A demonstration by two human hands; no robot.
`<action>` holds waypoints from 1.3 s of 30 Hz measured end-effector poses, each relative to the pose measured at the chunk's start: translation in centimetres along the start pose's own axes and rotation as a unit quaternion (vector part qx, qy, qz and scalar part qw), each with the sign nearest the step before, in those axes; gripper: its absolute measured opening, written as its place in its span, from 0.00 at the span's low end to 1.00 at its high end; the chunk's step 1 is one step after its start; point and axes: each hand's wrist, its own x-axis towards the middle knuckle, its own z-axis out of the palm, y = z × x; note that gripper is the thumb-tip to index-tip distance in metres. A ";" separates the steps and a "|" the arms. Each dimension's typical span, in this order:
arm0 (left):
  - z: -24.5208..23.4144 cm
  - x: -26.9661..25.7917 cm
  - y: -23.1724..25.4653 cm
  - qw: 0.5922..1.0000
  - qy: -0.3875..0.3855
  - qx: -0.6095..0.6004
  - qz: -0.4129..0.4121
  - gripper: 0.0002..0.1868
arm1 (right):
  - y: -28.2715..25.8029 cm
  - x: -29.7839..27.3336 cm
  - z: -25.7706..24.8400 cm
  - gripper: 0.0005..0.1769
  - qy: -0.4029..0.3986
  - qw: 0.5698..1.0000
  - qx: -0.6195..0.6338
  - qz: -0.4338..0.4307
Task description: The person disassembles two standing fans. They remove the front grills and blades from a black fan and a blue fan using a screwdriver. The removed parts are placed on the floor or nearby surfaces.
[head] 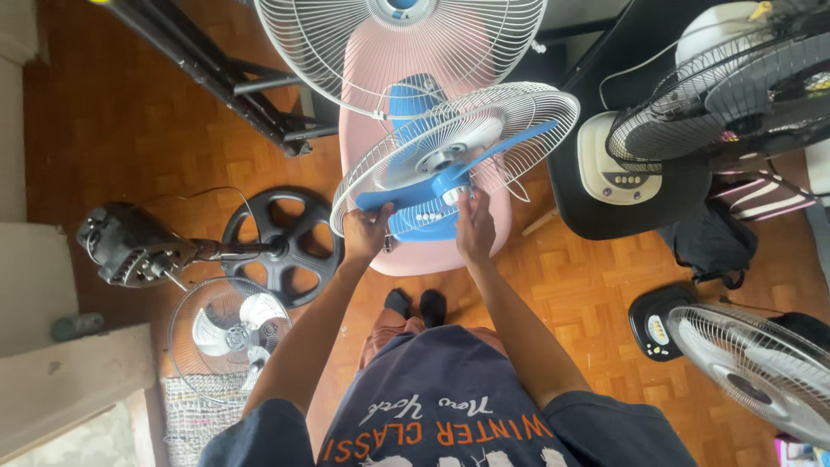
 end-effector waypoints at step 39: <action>-0.3 -0.6 1.5 0.997 0.020 -0.053 0.052 0.13 | -1.7 -0.7 -0.5 0.31 0.052 0.992 -0.046 -0.107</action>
